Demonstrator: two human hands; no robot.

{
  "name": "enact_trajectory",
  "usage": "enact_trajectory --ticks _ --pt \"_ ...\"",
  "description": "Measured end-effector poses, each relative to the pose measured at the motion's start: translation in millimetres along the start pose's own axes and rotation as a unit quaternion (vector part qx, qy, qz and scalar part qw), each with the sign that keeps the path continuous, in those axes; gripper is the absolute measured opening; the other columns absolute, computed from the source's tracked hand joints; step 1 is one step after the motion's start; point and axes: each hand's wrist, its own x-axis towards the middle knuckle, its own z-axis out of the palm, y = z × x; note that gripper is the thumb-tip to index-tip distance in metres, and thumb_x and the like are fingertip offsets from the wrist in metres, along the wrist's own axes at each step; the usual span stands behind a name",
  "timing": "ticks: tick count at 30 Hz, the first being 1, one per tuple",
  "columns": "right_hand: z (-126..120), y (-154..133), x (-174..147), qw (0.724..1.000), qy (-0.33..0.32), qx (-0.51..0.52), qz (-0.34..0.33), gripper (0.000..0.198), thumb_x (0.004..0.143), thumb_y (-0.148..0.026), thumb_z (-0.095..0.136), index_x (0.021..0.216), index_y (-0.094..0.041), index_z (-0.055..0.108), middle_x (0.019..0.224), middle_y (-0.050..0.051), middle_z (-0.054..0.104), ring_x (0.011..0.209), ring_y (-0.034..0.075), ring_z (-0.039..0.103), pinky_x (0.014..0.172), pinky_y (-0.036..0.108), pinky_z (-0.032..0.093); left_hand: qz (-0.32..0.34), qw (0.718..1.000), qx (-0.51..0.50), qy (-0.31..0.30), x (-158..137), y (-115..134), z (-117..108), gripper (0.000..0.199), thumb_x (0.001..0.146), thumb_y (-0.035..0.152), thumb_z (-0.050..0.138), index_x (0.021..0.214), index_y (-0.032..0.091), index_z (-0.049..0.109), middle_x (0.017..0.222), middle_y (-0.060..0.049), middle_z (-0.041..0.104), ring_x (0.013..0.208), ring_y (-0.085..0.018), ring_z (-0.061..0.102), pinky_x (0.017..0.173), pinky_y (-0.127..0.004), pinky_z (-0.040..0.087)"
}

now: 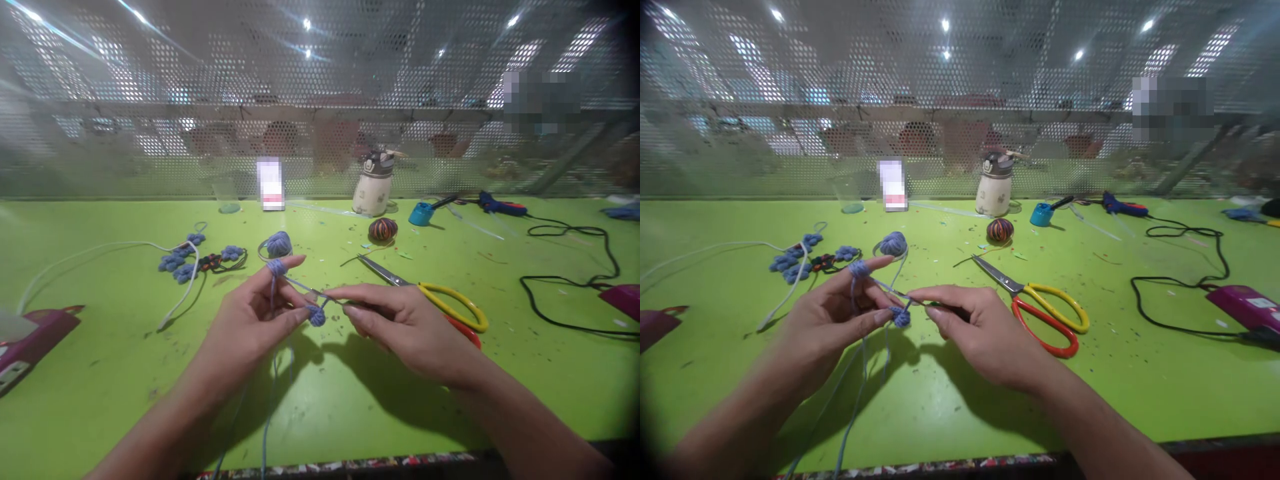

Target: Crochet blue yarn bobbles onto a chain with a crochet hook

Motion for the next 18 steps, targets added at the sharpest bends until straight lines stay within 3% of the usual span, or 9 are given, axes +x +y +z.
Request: enact_trajectory --ticks 5,7,11,15,18 --pt "16 4 6 0.99 0.01 0.135 0.031 0.034 0.083 -0.026 0.069 0.116 -0.019 0.071 0.1 0.006 0.071 0.088 0.018 0.062 0.076 0.03 0.048 0.0 1.0 -0.023 0.005 -1 -2 10 0.059 0.078 0.015 0.074 0.132 0.02 0.053 0.075 0.003 0.066 0.072 -0.011 0.063 0.072 -0.024 0.051" --pt "20 5 7 0.986 0.024 0.16 0.045 0.035 0.079 -0.024 0.072 0.113 -0.018 0.071 0.102 0.007 0.071 0.092 0.018 0.062 0.082 0.032 0.047 -0.006 0.999 -0.03 0.012 -1 -4 12 0.062 0.077 0.016 0.074 0.134 0.021 0.051 0.076 0.003 0.066 0.073 -0.011 0.063 0.071 -0.025 0.051" --pt "22 3 7 0.985 0.051 0.157 0.057 0.021 0.079 -0.021 0.07 0.099 -0.015 0.072 0.087 0.003 0.069 0.076 0.014 0.059 0.07 0.028 0.046 -0.017 0.999 -0.038 0.02 -2 -5 11 0.065 0.076 0.017 0.075 0.136 0.02 0.049 0.075 0.003 0.066 0.073 -0.012 0.063 0.072 -0.026 0.05" --pt "22 -2 6 0.985 0.035 0.153 0.074 0.007 0.083 -0.019 0.064 0.085 -0.014 0.069 0.062 -0.004 0.054 0.056 0.008 0.045 0.055 0.023 0.037 -0.039 0.998 -0.058 0.01 -3 -5 9 0.066 0.076 0.014 0.075 0.136 0.02 0.049 0.075 0.003 0.067 0.076 -0.012 0.062 0.076 -0.026 0.048" --pt "21 -7 5 0.984 0.021 0.148 0.098 0.005 0.084 -0.017 0.063 0.084 -0.014 0.067 0.055 -0.007 0.046 0.049 0.007 0.037 0.051 0.022 0.031 -0.048 0.997 -0.058 0.002 -3 -5 10 0.067 0.076 0.014 0.075 0.136 0.021 0.048 0.075 0.003 0.067 0.075 -0.012 0.061 0.076 -0.026 0.046"
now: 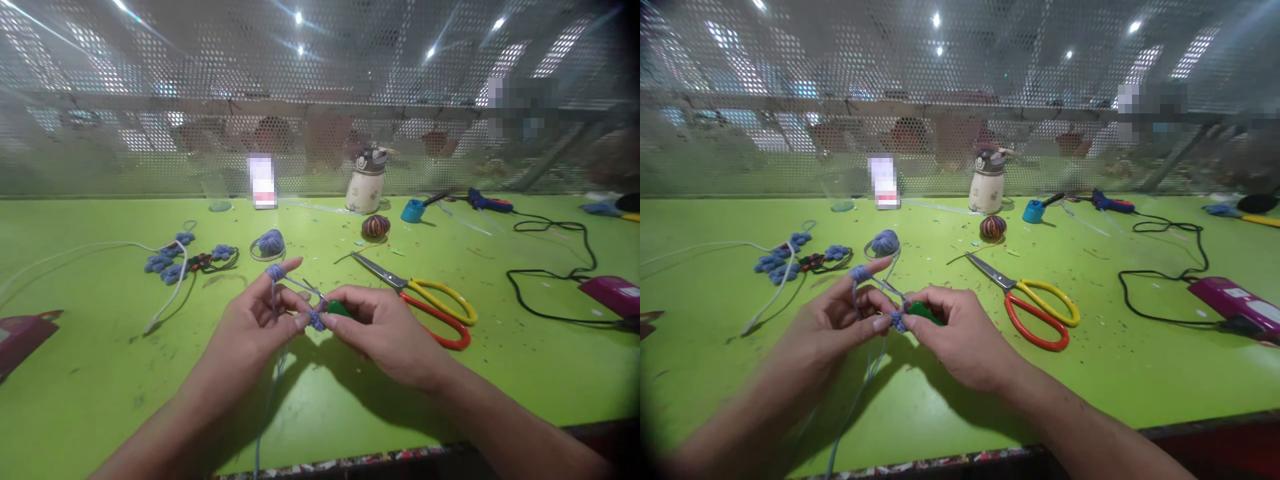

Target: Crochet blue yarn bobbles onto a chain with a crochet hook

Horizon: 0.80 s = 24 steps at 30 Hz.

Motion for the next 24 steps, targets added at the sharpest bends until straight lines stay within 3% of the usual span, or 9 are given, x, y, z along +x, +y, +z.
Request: enact_trajectory --ticks 8,15,20,24 --pt "0.7 -4.8 -0.2 0.999 -0.023 -0.015 0.024 0.004 0.083 -0.014 0.062 0.08 -0.014 0.064 0.052 -0.009 0.044 0.045 0.005 0.036 0.047 0.021 0.027 -0.023 0.999 -0.023 0.009 -0.1 -2.8 1.3 0.064 0.078 0.013 0.074 0.135 0.022 0.048 0.077 0.003 0.067 0.077 -0.012 0.06 0.077 -0.026 0.044" --pt "-2.7 -3.6 1.2 0.999 -0.033 -0.011 0.036 0.004 0.082 -0.017 0.064 0.079 -0.014 0.064 0.051 -0.009 0.043 0.044 0.005 0.036 0.043 0.02 0.025 -0.084 0.993 -0.087 0.009 0.7 1.5 1.3 0.071 0.072 0.009 0.075 0.136 0.014 0.044 0.069 0.001 0.067 0.066 -0.013 0.062 0.071 -0.025 0.044" --pt "-6.6 -0.3 1.9 0.995 -0.06 0.036 0.068 0.016 0.076 -0.026 0.074 0.078 -0.014 0.063 0.05 -0.008 0.042 0.043 0.005 0.033 0.041 0.02 0.022 -0.124 0.985 -0.118 0.0 -0.1 4.9 -0.6 0.073 0.069 0.005 0.075 0.134 0.012 0.045 0.072 -0.001 0.067 0.062 -0.012 0.061 0.066 -0.025 0.045" --pt "-8.5 1.7 3.4 0.991 -0.076 0.072 0.081 0.023 0.073 -0.031 0.077 0.08 -0.013 0.064 0.051 -0.008 0.045 0.043 0.004 0.033 0.041 0.02 0.021 -0.114 0.989 -0.093 -0.018 0.3 3.8 -2.0 0.071 0.07 0.008 0.076 0.134 0.016 0.046 0.072 0.001 0.065 0.057 -0.009 0.055 0.057 -0.023 0.042"
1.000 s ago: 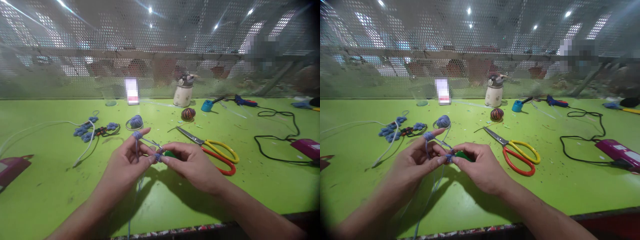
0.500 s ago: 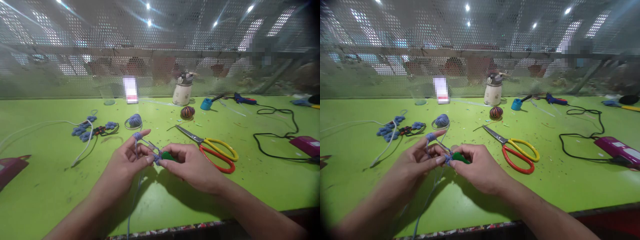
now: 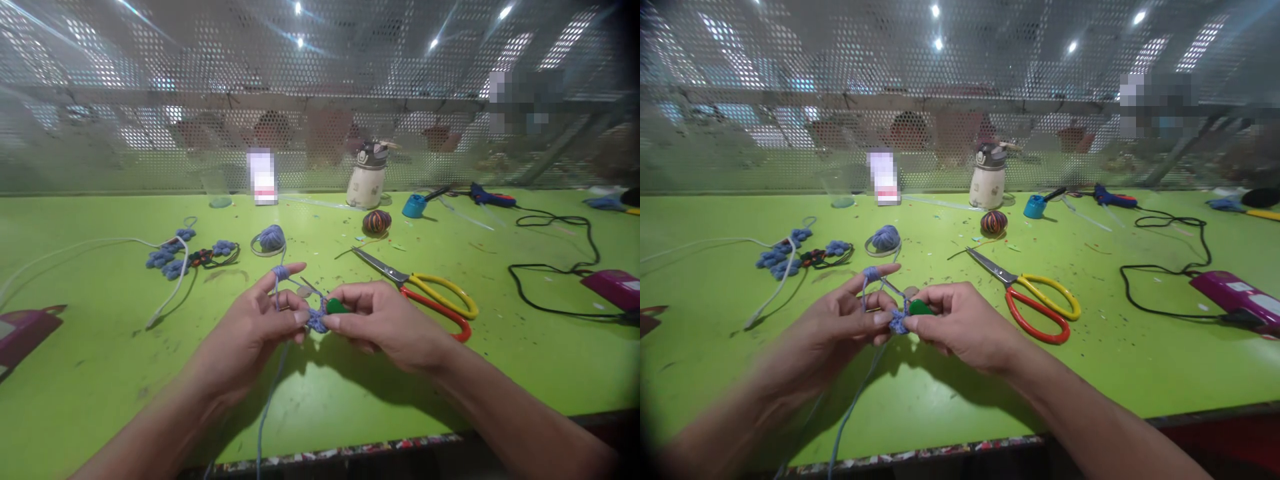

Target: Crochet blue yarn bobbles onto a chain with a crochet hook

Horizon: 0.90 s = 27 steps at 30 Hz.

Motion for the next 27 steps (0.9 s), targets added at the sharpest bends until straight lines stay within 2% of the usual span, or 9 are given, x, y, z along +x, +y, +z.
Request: enact_trajectory --ticks 5,11,16,19,23,27 --pt "-1.3 -0.3 0.4 1.0 -0.018 0.001 0.0 0.025 0.075 -0.033 0.076 0.08 -0.012 0.064 0.051 -0.008 0.045 0.043 0.004 0.033 0.042 0.02 0.021 0.02 0.998 0.049 -0.023 1.3 -1.1 -1.4 0.065 0.072 0.015 0.078 0.131 0.017 0.052 0.076 0.001 0.065 0.063 -0.011 0.057 0.06 -0.025 0.044" --pt "-2.3 0.0 -1.4 0.999 -0.024 -0.021 0.004 0.025 0.077 -0.034 0.075 0.082 -0.011 0.067 0.052 -0.006 0.046 0.043 0.004 0.034 0.042 0.02 0.022 0.023 0.994 0.102 -0.037 1.6 -1.2 -5.7 0.053 0.076 0.017 0.075 0.125 0.017 0.054 0.072 0.003 0.065 0.064 -0.012 0.063 0.066 -0.027 0.046" --pt "-4.0 1.4 0.2 0.999 -0.035 -0.003 0.007 0.02 0.075 -0.029 0.076 0.08 -0.013 0.065 0.048 -0.009 0.043 0.042 0.004 0.032 0.041 0.02 0.02 0.017 0.995 0.097 -0.02 0.2 -1.5 -4.7 0.054 0.075 0.018 0.077 0.123 0.019 0.053 0.071 0.004 0.064 0.056 -0.012 0.061 0.059 -0.027 0.046" --pt "-4.3 0.9 0.8 1.0 -0.03 -0.007 0.006 0.021 0.074 -0.028 0.077 0.081 -0.013 0.064 0.048 -0.009 0.043 0.042 0.004 0.033 0.041 0.02 0.021 0.016 0.997 0.08 -0.014 0.8 -1.3 -2.9 0.057 0.074 0.017 0.077 0.125 0.018 0.051 0.07 0.003 0.064 0.055 -0.014 0.063 0.059 -0.028 0.047" --pt "-3.5 -0.4 0.5 0.999 -0.013 -0.035 0.002 0.026 0.075 -0.034 0.077 0.082 -0.013 0.063 0.051 -0.008 0.046 0.044 0.005 0.035 0.042 0.019 0.024 0.026 0.998 0.06 -0.012 2.0 -0.9 -2.2 0.073 0.071 0.015 0.079 0.135 0.017 0.044 0.07 0.002 0.067 0.063 -0.018 0.068 0.068 -0.032 0.049" --pt "-3.8 0.7 1.4 0.997 0.013 -0.068 -0.016 0.032 0.078 -0.039 0.075 0.093 -0.013 0.064 0.055 -0.007 0.048 0.045 0.006 0.038 0.042 0.018 0.028 0.033 0.998 0.054 -0.014 2.4 0.4 -3.8 0.083 0.07 0.013 0.08 0.141 0.017 0.037 0.071 0.002 0.069 0.066 -0.016 0.068 0.071 -0.031 0.049"
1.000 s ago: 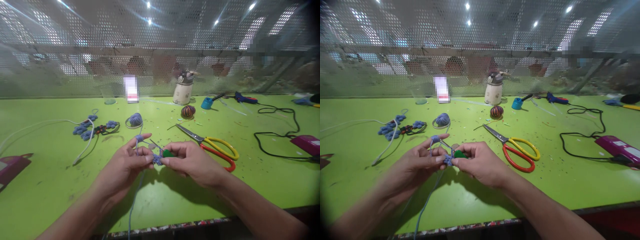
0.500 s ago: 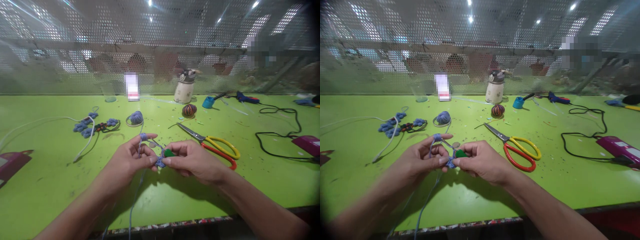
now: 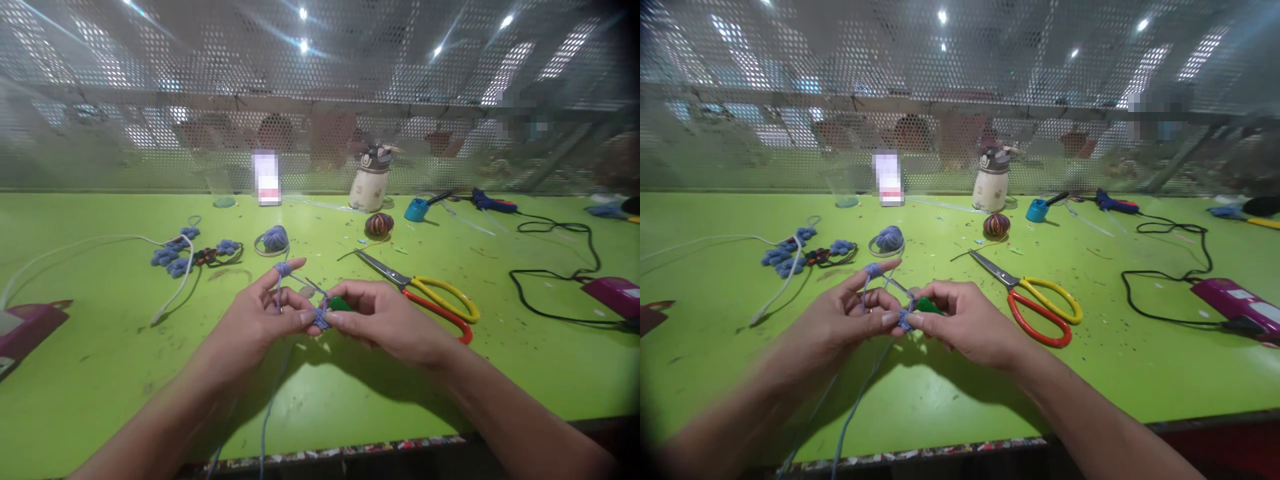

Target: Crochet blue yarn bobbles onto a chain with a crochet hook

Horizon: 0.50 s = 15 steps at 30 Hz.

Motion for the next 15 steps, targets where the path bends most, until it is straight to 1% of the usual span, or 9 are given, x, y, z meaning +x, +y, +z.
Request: enact_trajectory --ticks 5,9,13,15 --pt "-4 3 1 0.998 0.015 -0.025 -0.053 0.03 0.085 -0.033 0.068 0.107 -0.013 0.064 0.067 -0.003 0.054 0.048 0.006 0.043 0.044 0.019 0.036 0.001 1.0 -0.003 -0.001 1 1 -2 0.085 0.071 0.012 0.08 0.142 0.016 0.034 0.074 0.001 0.07 0.068 -0.016 0.068 0.073 -0.03 0.05" --pt "-8 4 -1 0.993 0.022 -0.062 -0.098 0.032 0.09 -0.028 0.061 0.12 -0.017 0.064 0.065 -0.003 0.052 0.048 0.007 0.044 0.046 0.02 0.037 0.002 1.0 -0.016 0.002 1 1 -2 0.083 0.07 0.012 0.081 0.14 0.016 0.037 0.074 0.001 0.07 0.068 -0.016 0.069 0.073 -0.03 0.052" --pt "-10 3 -5 0.985 0.036 -0.115 -0.125 0.031 0.09 -0.024 0.059 0.119 -0.018 0.069 0.065 -0.002 0.055 0.047 0.007 0.041 0.045 0.021 0.034 0.004 1.0 -0.024 0.008 -1 1 -2 0.08 0.07 0.01 0.08 0.139 0.016 0.04 0.074 0.002 0.069 0.068 -0.015 0.069 0.072 -0.03 0.053" --pt "-11 1 -6 0.976 0.043 -0.153 -0.147 0.03 0.09 -0.023 0.058 0.117 -0.019 0.071 0.066 0.0 0.059 0.049 0.008 0.042 0.046 0.021 0.035 0.01 1.0 -0.025 0.012 -1 1 -2 0.078 0.07 0.009 0.079 0.138 0.015 0.041 0.074 0.002 0.068 0.067 -0.015 0.068 0.072 -0.03 0.053"
